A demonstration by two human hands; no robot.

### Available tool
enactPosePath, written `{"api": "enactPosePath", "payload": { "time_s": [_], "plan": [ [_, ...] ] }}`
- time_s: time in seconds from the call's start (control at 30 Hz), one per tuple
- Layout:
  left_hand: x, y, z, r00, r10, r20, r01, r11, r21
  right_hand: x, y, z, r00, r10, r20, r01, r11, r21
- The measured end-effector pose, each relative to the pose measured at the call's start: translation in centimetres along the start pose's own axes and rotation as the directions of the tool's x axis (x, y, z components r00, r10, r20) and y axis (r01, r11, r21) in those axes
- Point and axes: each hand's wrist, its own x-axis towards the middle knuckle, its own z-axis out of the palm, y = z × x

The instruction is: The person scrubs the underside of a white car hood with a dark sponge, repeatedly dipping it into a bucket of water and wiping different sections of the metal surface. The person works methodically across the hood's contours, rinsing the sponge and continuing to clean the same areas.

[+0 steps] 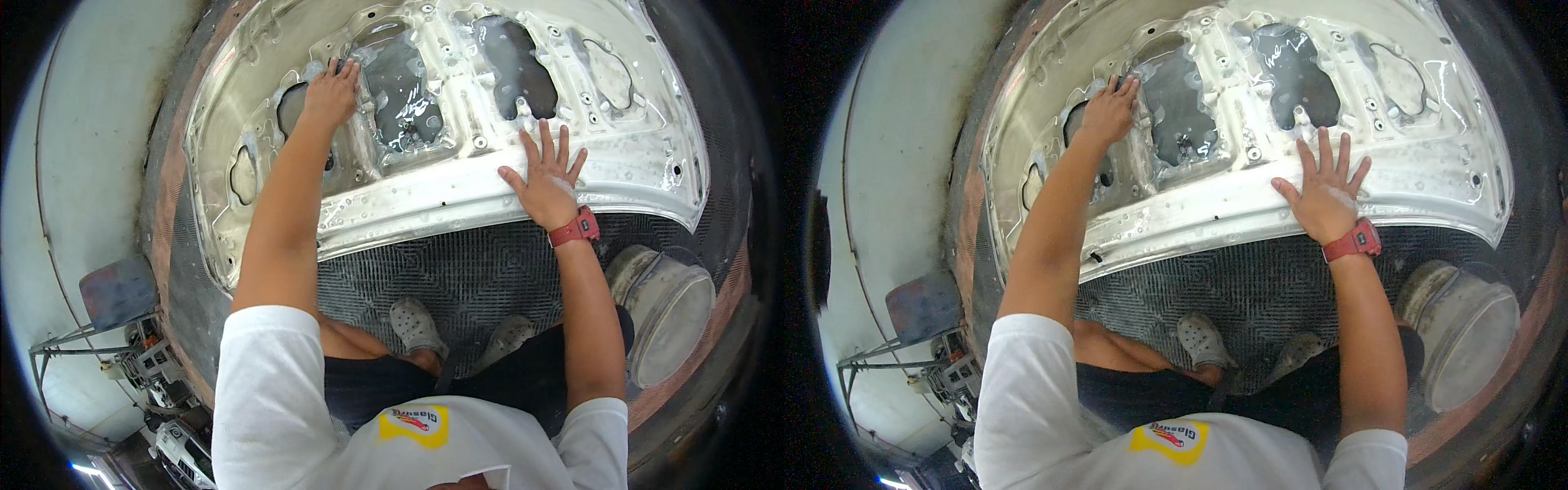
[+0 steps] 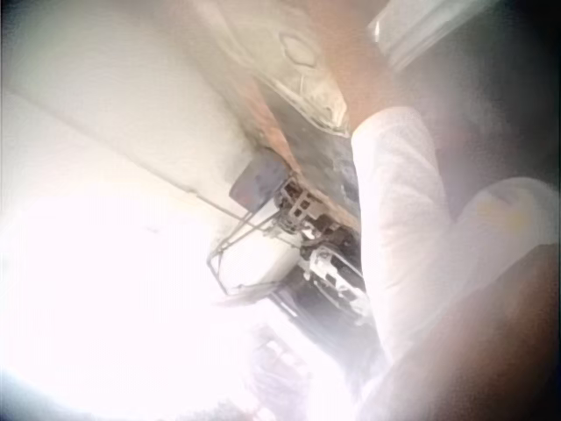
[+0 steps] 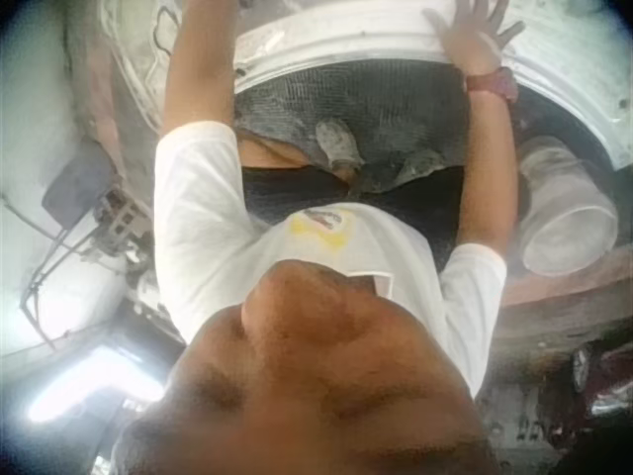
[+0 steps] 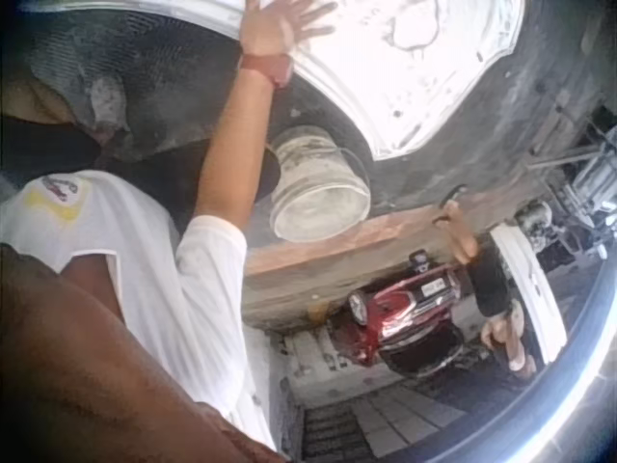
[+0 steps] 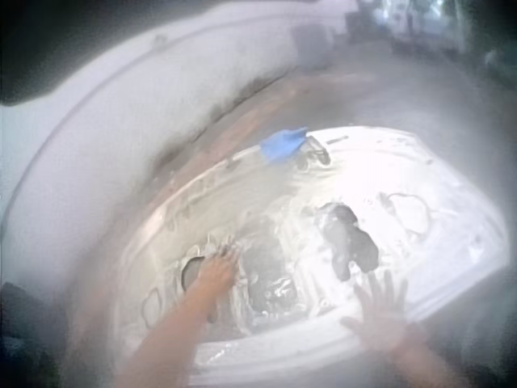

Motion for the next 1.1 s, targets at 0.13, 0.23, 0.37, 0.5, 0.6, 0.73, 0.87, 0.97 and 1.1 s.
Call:
{"api": "enactPosePath", "payload": {
  "time_s": [0.13,0.23,0.37,0.5,0.6,0.73,0.87,0.97,1.1],
  "plan": [
    [-3.3,4.0,-0.5,0.999,0.034,0.01,-0.032,0.983,-0.183,0.1,1.0,0.1,0.999,0.034,0.011,-0.033,0.999,-0.031],
    [-10.4,7.5,-2.2,0.987,0.159,-0.026,-0.16,0.953,-0.259,0.0,1.6,0.1,0.997,0.066,0.043,-0.065,0.998,-0.028],
    [-12.7,8.0,-6.3,0.939,0.317,0.135,-0.26,0.909,-0.327,0.0,1.8,0.2,0.999,0.042,0.009,-0.042,0.999,-0.024],
    [-11.4,5.6,-4.5,0.986,0.127,0.112,-0.107,0.98,-0.17,0.1,0.1,-0.3,0.999,0.006,0.032,-0.006,1.0,-0.02],
    [-11.8,9.4,-3.6,0.995,0.096,0.027,-0.089,0.979,-0.185,0.1,0.7,-0.3,1.0,0.01,0.023,-0.009,1.0,-0.017],
    [-13.0,15.5,-5.7,0.989,-0.02,0.148,0.075,0.922,-0.38,0.1,1.2,-0.5,0.998,0.04,0.057,-0.04,0.999,-0.001],
    [-11.6,18.3,-8.6,0.987,-0.014,0.162,0.115,0.765,-0.634,0.2,1.2,-0.9,0.996,0.037,0.076,-0.037,0.999,0.007],
    [-13.3,14.8,-8.2,0.985,0.05,0.162,0.026,0.9,-0.435,0.0,1.5,-0.9,0.995,0.033,0.095,-0.035,0.999,0.017],
    [-14.3,17.0,-7.2,0.98,-0.135,0.145,0.18,0.915,-0.361,-0.5,1.0,-0.5,0.995,0.025,0.093,-0.026,1.0,0.001]
  ]
}}
